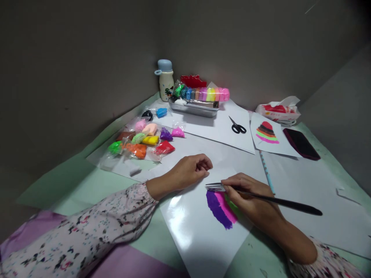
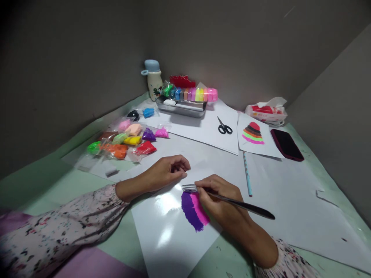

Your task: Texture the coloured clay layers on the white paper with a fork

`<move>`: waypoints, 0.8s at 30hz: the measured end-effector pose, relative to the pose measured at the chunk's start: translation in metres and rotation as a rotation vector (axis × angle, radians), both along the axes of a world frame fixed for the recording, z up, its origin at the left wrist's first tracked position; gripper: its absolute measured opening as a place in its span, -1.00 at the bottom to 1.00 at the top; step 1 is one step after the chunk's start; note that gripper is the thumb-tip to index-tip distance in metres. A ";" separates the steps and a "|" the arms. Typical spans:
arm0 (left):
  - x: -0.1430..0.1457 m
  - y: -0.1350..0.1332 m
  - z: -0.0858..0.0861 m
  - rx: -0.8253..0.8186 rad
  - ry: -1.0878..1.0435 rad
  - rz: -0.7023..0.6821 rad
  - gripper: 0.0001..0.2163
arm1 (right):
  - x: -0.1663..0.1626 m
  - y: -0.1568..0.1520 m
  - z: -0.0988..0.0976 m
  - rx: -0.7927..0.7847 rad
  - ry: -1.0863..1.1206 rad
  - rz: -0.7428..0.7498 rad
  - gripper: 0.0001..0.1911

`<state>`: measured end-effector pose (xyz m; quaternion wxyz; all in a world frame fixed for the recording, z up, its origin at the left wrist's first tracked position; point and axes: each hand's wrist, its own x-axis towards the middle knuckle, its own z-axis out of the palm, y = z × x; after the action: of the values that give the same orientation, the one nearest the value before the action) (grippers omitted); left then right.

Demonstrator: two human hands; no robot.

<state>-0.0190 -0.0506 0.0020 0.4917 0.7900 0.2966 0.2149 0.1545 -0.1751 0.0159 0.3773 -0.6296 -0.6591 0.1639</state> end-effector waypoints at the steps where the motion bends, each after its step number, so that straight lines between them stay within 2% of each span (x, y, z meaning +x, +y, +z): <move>1: 0.000 0.000 0.000 0.001 0.004 0.003 -0.85 | 0.000 0.000 0.000 0.008 -0.001 0.007 -0.85; 24: 0.000 0.001 0.000 0.000 0.005 -0.010 -0.84 | 0.000 0.001 0.000 0.062 -0.046 0.014 -0.86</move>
<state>-0.0190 -0.0500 0.0018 0.4921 0.7919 0.2940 0.2106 0.1546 -0.1742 0.0156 0.3800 -0.6168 -0.6767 0.1314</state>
